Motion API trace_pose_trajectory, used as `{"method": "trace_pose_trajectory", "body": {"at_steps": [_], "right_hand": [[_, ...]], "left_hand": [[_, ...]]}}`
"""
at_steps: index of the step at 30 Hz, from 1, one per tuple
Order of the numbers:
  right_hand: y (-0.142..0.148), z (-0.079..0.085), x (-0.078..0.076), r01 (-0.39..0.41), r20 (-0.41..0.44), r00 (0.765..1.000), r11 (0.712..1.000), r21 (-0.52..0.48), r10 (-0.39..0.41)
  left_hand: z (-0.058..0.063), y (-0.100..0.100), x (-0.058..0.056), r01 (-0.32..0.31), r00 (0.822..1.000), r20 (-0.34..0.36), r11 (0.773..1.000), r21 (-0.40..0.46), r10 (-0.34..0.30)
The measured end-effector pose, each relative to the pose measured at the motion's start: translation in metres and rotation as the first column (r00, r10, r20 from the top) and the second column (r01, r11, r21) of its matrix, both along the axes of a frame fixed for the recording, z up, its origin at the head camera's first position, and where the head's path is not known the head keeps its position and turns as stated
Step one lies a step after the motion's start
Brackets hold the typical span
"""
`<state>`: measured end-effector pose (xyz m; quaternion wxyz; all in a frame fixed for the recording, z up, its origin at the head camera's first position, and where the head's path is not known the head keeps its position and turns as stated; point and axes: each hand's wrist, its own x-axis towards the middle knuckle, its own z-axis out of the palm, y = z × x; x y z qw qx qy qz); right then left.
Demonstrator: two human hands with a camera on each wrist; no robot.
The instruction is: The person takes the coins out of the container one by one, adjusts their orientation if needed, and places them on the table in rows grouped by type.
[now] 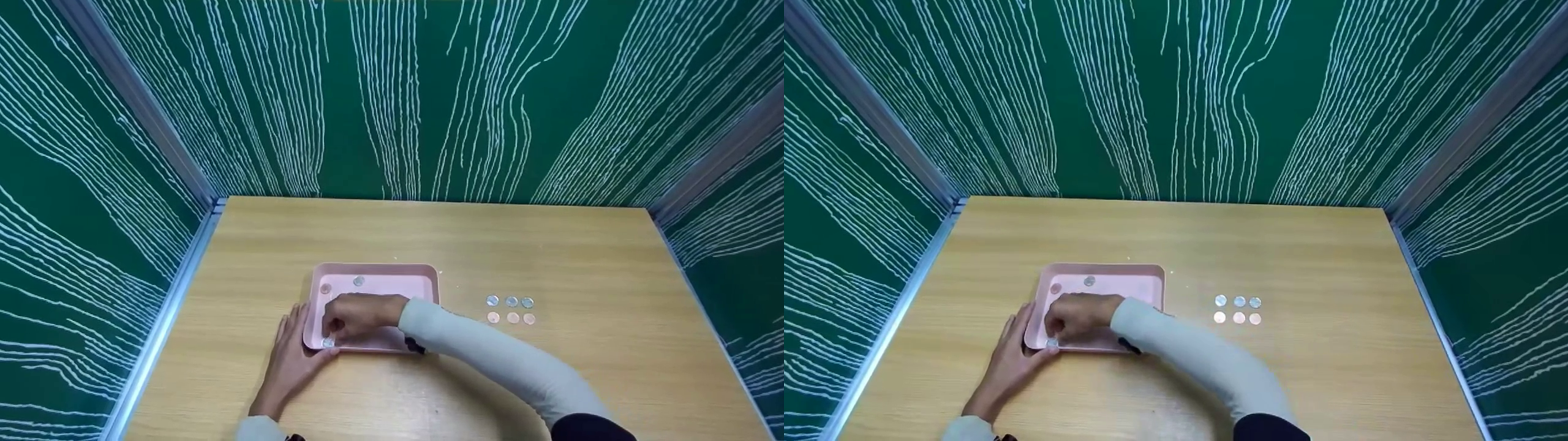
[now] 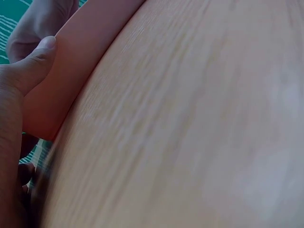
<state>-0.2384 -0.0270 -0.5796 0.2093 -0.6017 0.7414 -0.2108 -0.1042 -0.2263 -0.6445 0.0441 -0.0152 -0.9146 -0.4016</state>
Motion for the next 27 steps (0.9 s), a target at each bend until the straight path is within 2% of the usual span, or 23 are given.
{"method": "trace_pose_trajectory", "body": {"at_steps": [6, 11, 16, 20, 27], "right_hand": [[-0.001, -0.004, -0.003, -0.027, 0.008, 1.000, 0.999, -0.028, 0.028], [0.002, -0.012, -0.006, -0.028, 0.070, 0.997, 0.996, -0.083, 0.034], [0.009, -0.021, -0.006, -0.001, 0.042, 0.999, 0.994, -0.110, 0.005], [0.008, -0.024, -0.007, 0.016, 0.033, 0.999, 0.992, -0.121, -0.012], [-0.001, -0.022, -0.004, 0.022, -0.004, 1.000, 0.998, -0.059, -0.022]], "left_hand": [[-0.002, -0.001, -0.001, 0.007, 1.000, -0.021, 1.000, 0.000, -0.007], [-0.002, 0.000, 0.000, 0.011, 1.000, -0.013, 1.000, -0.007, -0.011], [-0.001, 0.003, 0.000, 0.004, 1.000, 0.023, 1.000, -0.005, -0.004], [0.000, 0.003, 0.000, 0.000, 1.000, 0.024, 1.000, -0.005, 0.000], [-0.001, -0.001, 0.000, 0.012, 1.000, -0.004, 1.000, -0.015, -0.012]]}}
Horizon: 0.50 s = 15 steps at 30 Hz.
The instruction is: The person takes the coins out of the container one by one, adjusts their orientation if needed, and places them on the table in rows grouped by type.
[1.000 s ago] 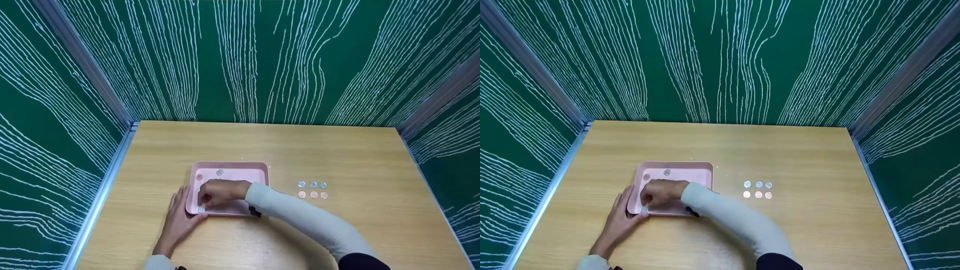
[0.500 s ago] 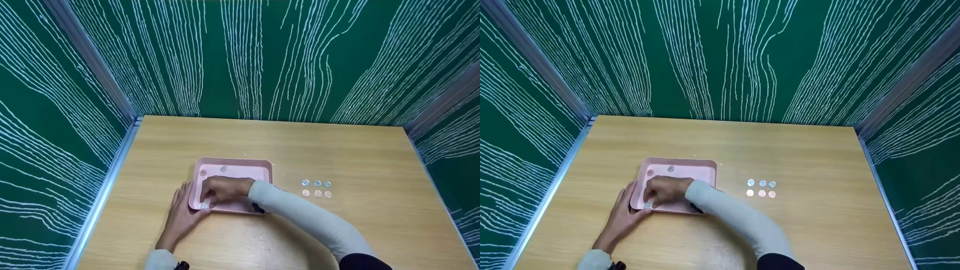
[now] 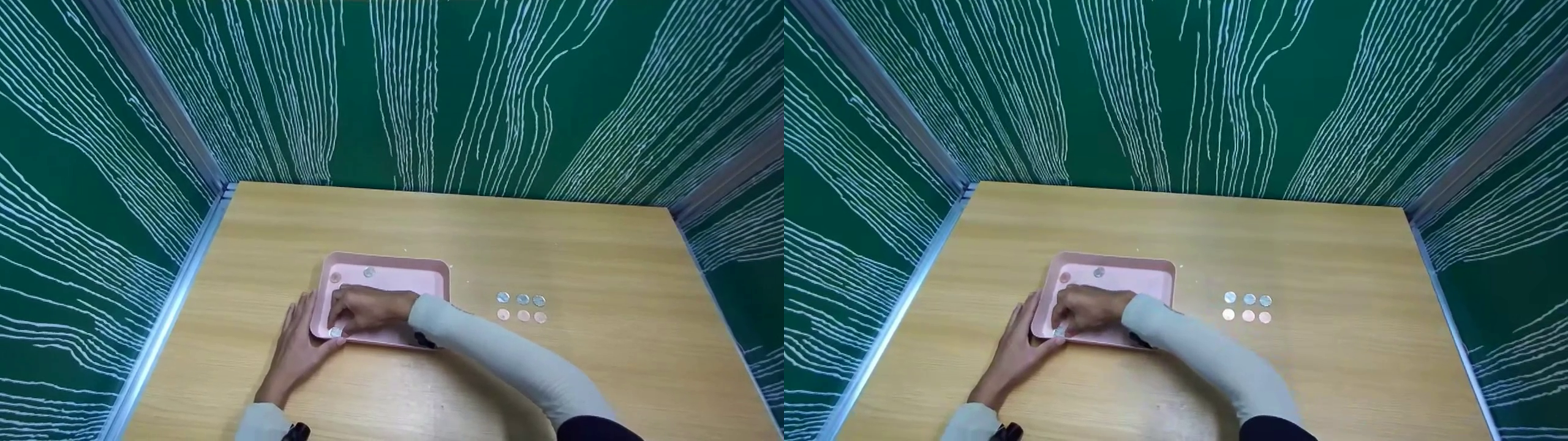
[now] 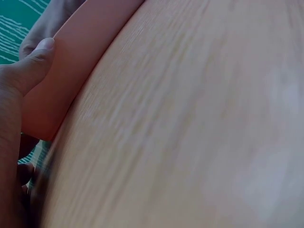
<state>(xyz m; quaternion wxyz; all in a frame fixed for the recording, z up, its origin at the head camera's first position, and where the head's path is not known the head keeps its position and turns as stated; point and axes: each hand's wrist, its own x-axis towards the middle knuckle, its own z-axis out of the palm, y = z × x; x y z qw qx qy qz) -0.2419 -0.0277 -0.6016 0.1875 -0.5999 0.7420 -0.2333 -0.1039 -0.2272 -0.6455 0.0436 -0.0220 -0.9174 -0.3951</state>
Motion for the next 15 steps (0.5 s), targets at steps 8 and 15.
{"method": "trace_pose_trajectory", "body": {"at_steps": [8, 15], "right_hand": [[-0.0044, 0.0087, 0.0047, 0.007, -0.085, 0.996, 0.999, 0.050, -0.002], [-0.0048, 0.0068, 0.0070, 0.029, -0.094, 0.995, 0.997, 0.072, -0.022]], "left_hand": [[0.0024, 0.0004, -0.0003, -0.008, 1.000, 0.019, 1.000, 0.023, 0.007], [0.0024, 0.0008, 0.0011, -0.002, 1.000, -0.004, 0.999, 0.033, 0.002]]}}
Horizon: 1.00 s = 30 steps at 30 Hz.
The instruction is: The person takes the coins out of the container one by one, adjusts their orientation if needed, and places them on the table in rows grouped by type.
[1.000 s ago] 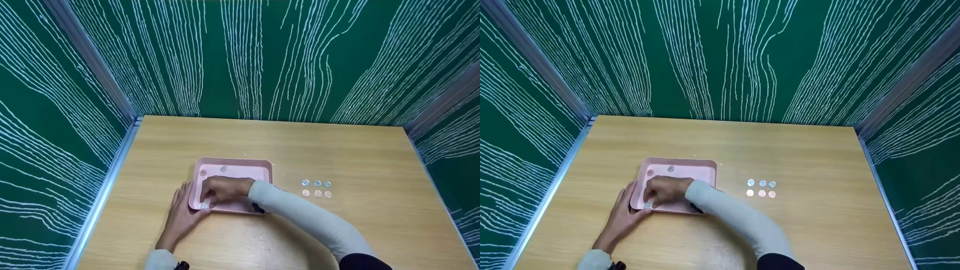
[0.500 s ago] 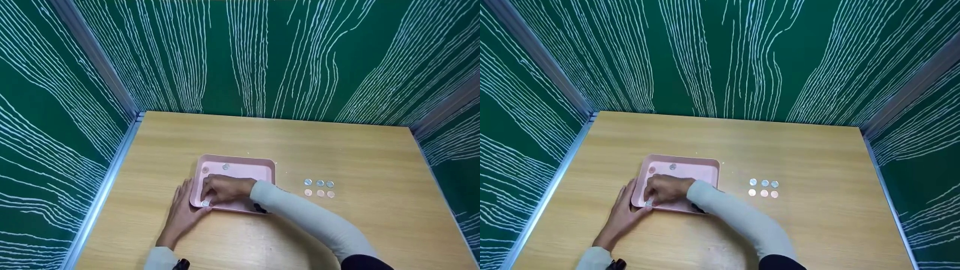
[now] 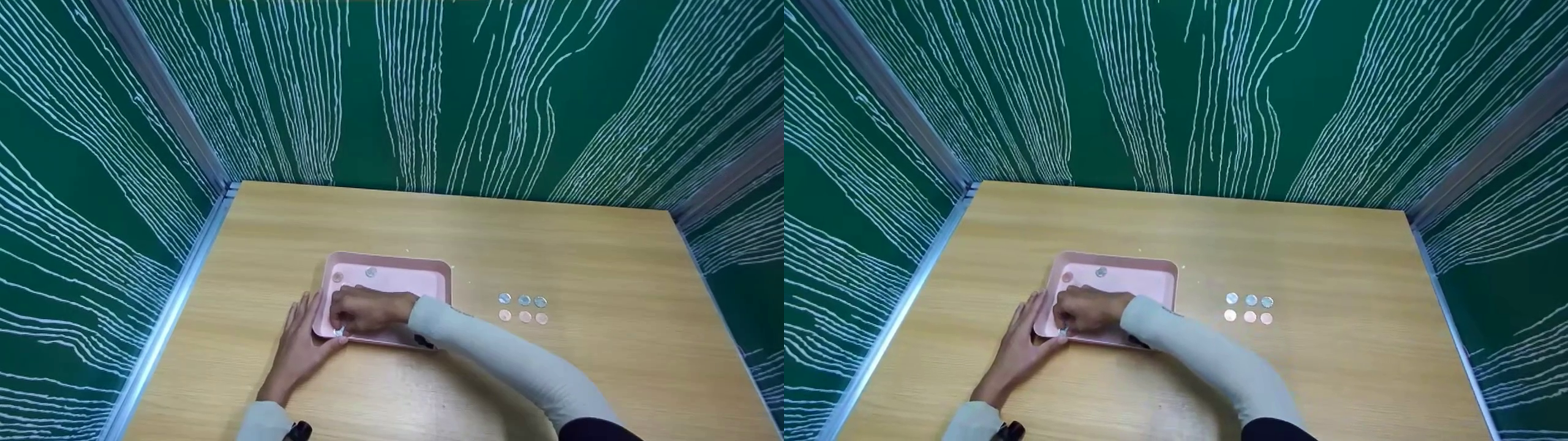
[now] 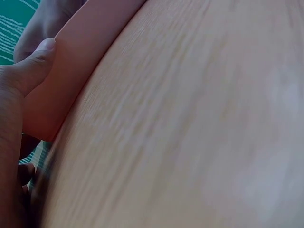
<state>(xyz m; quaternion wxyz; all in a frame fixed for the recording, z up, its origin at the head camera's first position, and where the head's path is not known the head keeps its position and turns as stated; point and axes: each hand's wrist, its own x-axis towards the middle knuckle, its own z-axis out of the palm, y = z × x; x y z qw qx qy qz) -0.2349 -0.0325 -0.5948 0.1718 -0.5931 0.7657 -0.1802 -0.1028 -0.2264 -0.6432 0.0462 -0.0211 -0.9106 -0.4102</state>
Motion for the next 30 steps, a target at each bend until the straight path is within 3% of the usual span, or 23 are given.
{"method": "trace_pose_trajectory", "body": {"at_steps": [18, 25, 30], "right_hand": [[0.001, 0.006, 0.008, 0.017, -0.072, 0.997, 0.999, 0.037, -0.014], [0.000, 0.010, 0.013, -0.019, -0.150, 0.988, 0.995, 0.096, 0.033], [-0.001, 0.011, 0.014, -0.026, -0.148, 0.988, 0.994, 0.103, 0.041]], "left_hand": [[0.001, -0.001, -0.002, -0.015, 0.999, 0.032, 0.999, -0.030, 0.016], [-0.002, -0.002, -0.001, -0.001, 1.000, -0.014, 0.999, -0.035, 0.001], [-0.004, -0.002, -0.001, 0.009, 1.000, -0.015, 0.999, -0.032, -0.009]]}}
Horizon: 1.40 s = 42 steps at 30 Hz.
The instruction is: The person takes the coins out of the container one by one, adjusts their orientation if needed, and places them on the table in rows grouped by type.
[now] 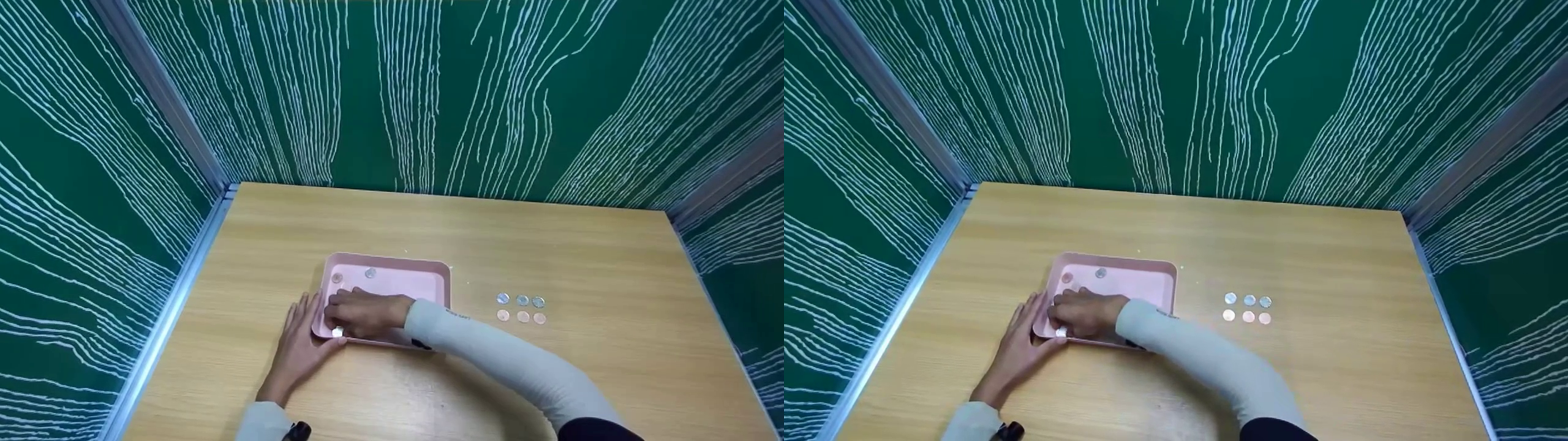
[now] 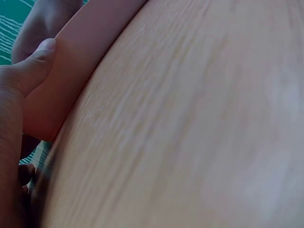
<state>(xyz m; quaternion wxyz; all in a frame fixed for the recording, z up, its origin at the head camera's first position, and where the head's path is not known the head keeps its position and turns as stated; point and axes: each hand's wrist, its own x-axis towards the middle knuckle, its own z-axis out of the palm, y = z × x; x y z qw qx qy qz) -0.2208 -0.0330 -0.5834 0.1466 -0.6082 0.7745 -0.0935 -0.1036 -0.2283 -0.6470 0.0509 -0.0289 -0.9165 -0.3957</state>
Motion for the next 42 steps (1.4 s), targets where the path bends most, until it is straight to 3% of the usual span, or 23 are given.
{"method": "trace_pose_trajectory", "body": {"at_steps": [11, 20, 33, 42], "right_hand": [[-0.0006, -0.0012, 0.0015, -0.003, -0.001, 1.000, 1.000, -0.007, 0.003], [-0.0021, -0.0001, 0.0039, 0.014, -0.050, 0.999, 0.999, 0.045, -0.012], [-0.0002, -0.0014, 0.0032, -0.034, -0.069, 0.997, 0.999, -0.016, 0.032], [-0.0033, -0.0014, 0.0032, -0.035, -0.103, 0.994, 0.999, 0.024, 0.037]], "left_hand": [[-0.0001, 0.0003, 0.0014, -0.019, 0.999, 0.045, 1.000, 0.003, 0.019], [-0.0015, 0.0014, 0.0001, -0.025, 0.999, 0.025, 1.000, 0.004, 0.025], [0.0011, 0.0012, 0.0018, -0.014, 1.000, 0.025, 1.000, 0.020, 0.013], [0.0014, 0.0012, 0.0006, -0.015, 1.000, 0.020, 1.000, 0.018, 0.014]]}}
